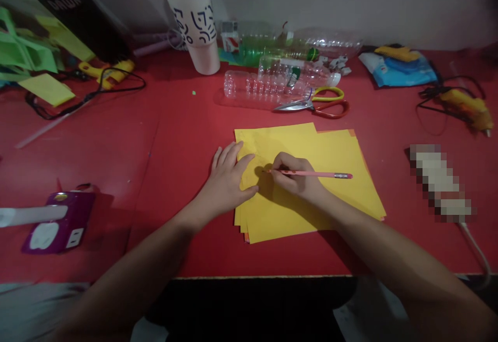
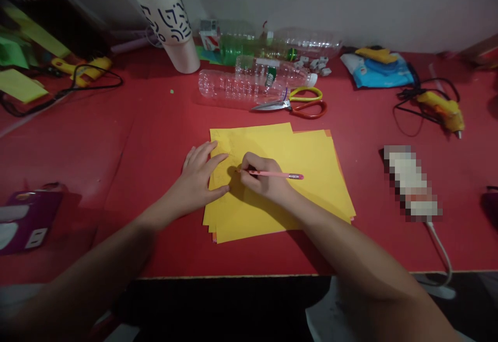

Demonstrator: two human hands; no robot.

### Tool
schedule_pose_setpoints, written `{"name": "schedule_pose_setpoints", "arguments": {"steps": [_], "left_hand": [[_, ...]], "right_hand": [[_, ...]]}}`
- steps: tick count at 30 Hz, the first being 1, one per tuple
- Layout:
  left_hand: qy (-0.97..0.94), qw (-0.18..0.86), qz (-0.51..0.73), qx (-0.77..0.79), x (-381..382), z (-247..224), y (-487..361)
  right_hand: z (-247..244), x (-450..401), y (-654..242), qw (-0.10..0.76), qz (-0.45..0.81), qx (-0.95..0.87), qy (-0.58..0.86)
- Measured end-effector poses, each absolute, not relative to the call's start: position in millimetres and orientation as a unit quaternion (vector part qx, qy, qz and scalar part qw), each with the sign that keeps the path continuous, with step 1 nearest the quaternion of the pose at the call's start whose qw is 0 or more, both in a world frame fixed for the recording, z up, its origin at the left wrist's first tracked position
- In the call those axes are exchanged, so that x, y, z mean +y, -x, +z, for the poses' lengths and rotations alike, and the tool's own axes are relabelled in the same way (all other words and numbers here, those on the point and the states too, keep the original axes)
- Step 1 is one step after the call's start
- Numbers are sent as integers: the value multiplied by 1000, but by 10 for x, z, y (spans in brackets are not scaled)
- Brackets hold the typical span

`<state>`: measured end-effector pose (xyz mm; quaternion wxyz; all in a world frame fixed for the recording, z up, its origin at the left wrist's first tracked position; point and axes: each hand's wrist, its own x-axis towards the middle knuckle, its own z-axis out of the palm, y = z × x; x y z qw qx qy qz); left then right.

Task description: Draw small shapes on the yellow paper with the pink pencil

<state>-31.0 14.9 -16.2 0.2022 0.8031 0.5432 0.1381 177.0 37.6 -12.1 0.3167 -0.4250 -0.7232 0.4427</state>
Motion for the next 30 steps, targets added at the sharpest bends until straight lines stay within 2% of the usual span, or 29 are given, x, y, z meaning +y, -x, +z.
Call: {"name": "schedule_pose_setpoints", "arguments": {"steps": [30], "left_hand": [[-803,204,137,544,150,-172,315]], "right_hand": [[-81,376,-1788,315,442,-745,389]]}}
